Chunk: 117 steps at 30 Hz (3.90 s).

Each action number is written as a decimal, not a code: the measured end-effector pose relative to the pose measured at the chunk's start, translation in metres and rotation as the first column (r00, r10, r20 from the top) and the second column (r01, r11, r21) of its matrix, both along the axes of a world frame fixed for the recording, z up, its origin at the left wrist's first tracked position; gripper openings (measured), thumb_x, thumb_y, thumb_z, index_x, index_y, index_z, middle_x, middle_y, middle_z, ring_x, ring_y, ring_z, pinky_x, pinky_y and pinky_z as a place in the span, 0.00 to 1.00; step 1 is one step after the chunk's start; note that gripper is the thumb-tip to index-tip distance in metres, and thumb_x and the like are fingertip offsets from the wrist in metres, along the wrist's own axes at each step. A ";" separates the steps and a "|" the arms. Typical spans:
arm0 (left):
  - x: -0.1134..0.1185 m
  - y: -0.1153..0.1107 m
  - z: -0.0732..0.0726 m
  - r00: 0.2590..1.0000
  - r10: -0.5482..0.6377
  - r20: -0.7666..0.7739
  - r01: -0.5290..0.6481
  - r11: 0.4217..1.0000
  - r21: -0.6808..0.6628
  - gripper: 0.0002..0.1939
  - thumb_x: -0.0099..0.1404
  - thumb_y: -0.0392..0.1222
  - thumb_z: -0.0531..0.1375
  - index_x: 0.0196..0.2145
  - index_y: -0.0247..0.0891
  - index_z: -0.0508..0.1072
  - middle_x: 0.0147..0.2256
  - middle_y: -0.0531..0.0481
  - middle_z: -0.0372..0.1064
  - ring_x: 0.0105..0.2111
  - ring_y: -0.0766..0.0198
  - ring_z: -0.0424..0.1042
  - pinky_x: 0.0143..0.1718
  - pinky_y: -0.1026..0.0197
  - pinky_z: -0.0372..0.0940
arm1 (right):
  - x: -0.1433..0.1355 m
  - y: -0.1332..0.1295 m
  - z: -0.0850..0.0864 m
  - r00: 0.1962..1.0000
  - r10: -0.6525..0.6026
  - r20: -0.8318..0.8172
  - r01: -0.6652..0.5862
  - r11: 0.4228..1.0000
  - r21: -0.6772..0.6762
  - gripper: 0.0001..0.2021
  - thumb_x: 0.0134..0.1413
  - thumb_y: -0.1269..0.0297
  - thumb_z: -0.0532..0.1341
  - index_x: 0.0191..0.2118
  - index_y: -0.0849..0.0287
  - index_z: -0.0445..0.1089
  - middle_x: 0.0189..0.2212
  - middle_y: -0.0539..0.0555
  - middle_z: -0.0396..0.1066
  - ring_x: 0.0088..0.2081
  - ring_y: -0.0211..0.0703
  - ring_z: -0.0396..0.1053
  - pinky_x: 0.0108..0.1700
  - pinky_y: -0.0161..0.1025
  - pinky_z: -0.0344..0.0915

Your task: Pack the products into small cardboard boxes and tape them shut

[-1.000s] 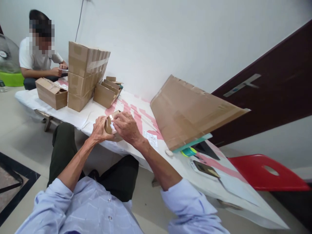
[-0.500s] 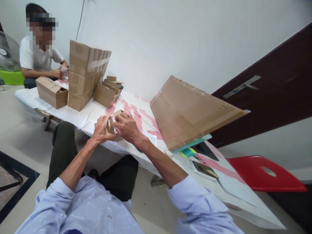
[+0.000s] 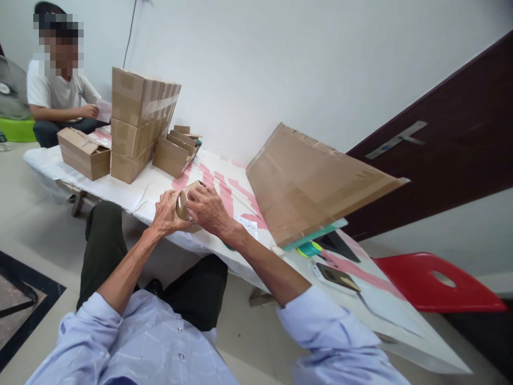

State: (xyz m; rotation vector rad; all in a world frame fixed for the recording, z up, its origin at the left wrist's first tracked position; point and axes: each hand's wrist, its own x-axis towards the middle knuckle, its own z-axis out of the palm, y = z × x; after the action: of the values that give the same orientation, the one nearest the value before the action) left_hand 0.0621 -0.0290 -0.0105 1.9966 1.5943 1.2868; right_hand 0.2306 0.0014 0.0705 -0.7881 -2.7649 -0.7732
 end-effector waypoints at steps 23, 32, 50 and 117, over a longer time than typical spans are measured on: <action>0.003 0.001 0.008 0.999 -0.005 -0.033 0.005 1.000 -0.002 0.51 0.50 0.52 0.76 0.68 0.42 0.63 0.65 0.35 0.63 0.66 0.37 0.64 0.63 0.37 0.65 | 0.000 0.015 -0.003 0.998 0.056 -0.009 -0.056 0.998 0.006 0.13 0.64 0.71 0.61 0.50 0.63 0.80 0.46 0.64 0.76 0.51 0.59 0.62 0.54 0.51 0.54; 0.005 -0.001 0.011 1.000 -0.010 -0.014 0.011 1.000 0.006 0.50 0.51 0.52 0.75 0.69 0.46 0.62 0.64 0.37 0.64 0.65 0.37 0.64 0.63 0.36 0.65 | -0.004 0.013 -0.002 1.000 0.025 -0.005 -0.025 1.000 -0.019 0.13 0.62 0.72 0.61 0.48 0.64 0.80 0.44 0.64 0.75 0.49 0.59 0.62 0.53 0.51 0.55; 0.005 -0.003 0.013 0.999 -0.020 -0.028 0.020 1.000 -0.015 0.50 0.51 0.53 0.75 0.68 0.45 0.62 0.64 0.36 0.64 0.65 0.37 0.65 0.62 0.35 0.66 | -0.001 0.014 -0.003 1.000 0.026 -0.005 -0.026 1.000 0.007 0.12 0.62 0.72 0.61 0.48 0.63 0.79 0.44 0.64 0.75 0.48 0.58 0.62 0.53 0.50 0.55; 0.002 -0.008 0.013 0.997 -0.048 -0.065 0.047 0.999 -0.022 0.47 0.49 0.53 0.78 0.63 0.44 0.66 0.64 0.36 0.63 0.65 0.36 0.63 0.61 0.33 0.67 | -0.028 0.015 0.047 0.930 0.038 0.366 0.068 0.960 -0.272 0.10 0.69 0.77 0.59 0.44 0.66 0.80 0.44 0.64 0.79 0.46 0.51 0.71 0.41 0.42 0.59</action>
State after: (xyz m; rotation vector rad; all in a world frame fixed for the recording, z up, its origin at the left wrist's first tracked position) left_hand 0.0636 -0.0367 0.0028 2.0713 1.5720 1.1955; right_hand 0.2022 0.0164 0.1178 -0.7805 -3.2651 -0.5866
